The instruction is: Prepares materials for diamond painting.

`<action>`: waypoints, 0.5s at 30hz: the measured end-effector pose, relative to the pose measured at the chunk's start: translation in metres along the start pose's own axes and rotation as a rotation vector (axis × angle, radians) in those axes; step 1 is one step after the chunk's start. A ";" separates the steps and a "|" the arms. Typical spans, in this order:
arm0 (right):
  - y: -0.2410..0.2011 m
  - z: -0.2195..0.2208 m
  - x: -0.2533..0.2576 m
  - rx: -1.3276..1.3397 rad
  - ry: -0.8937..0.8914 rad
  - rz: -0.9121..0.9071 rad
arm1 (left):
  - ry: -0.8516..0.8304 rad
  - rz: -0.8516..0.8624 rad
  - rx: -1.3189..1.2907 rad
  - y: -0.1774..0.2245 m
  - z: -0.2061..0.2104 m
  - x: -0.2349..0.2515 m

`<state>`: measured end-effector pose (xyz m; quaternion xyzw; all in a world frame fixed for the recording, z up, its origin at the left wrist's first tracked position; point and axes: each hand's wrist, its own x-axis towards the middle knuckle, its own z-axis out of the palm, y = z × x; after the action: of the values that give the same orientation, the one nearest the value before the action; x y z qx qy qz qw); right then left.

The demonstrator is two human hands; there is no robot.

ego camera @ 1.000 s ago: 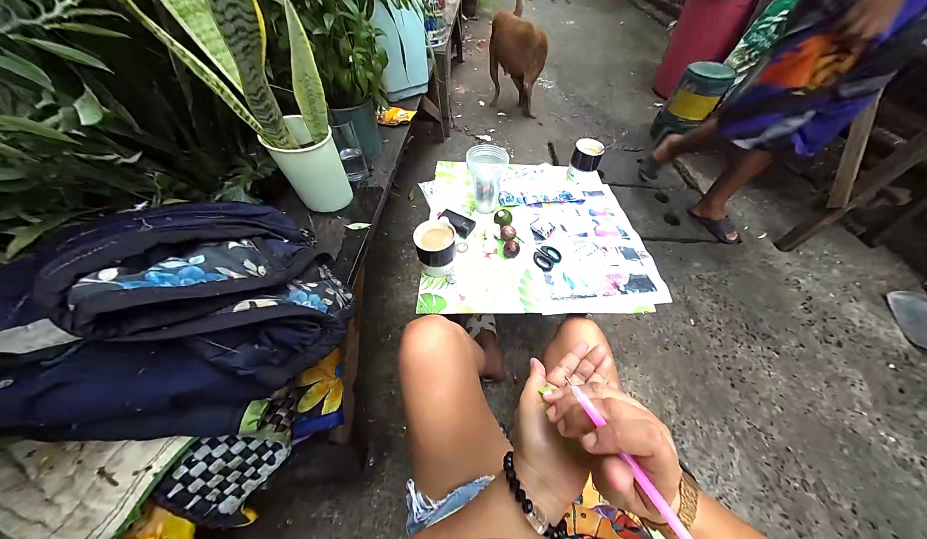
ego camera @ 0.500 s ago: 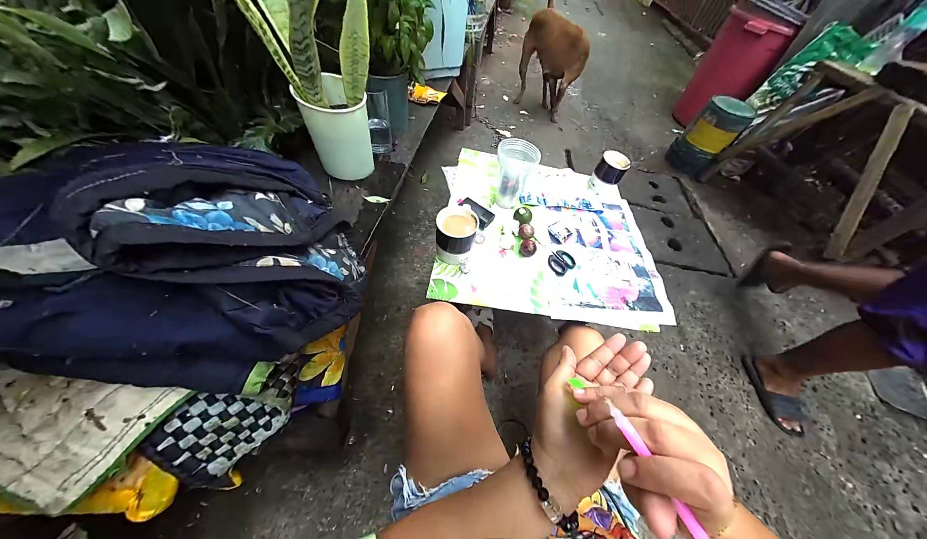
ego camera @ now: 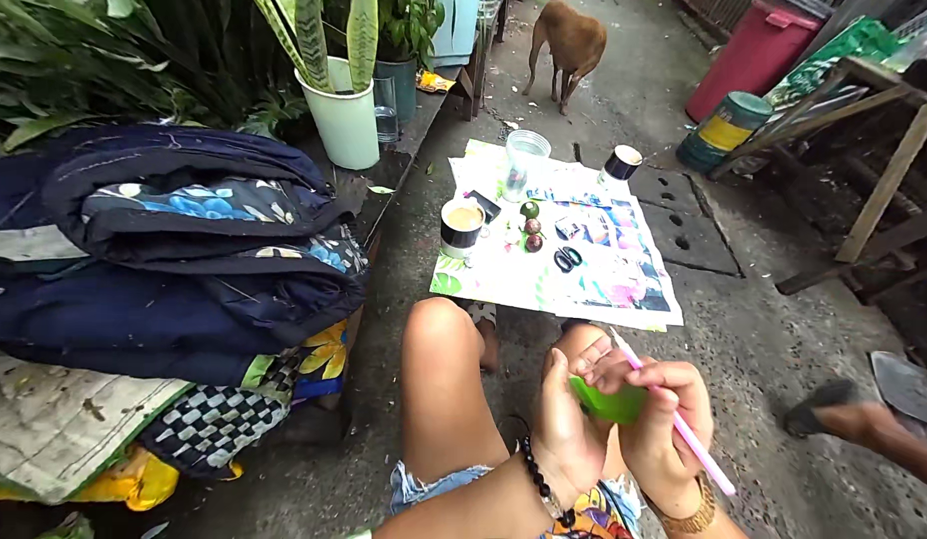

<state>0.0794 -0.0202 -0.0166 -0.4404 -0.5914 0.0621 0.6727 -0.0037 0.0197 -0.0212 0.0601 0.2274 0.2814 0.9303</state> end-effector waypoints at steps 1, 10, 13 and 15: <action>0.007 0.002 -0.005 0.048 0.029 0.060 | 0.089 -0.011 0.004 0.000 0.001 0.001; 0.062 0.042 -0.093 0.477 0.460 0.963 | 0.764 -0.080 0.041 -0.019 -0.075 0.021; 0.068 0.049 -0.104 0.543 0.498 1.101 | 0.847 -0.102 0.081 -0.018 -0.087 0.021; 0.073 0.050 -0.105 0.585 0.525 1.149 | 0.880 -0.108 0.120 -0.015 -0.089 0.025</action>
<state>0.0377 -0.0142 -0.1474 -0.4845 -0.0416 0.4566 0.7450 -0.0183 0.0196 -0.1134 -0.0233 0.6203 0.2174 0.7533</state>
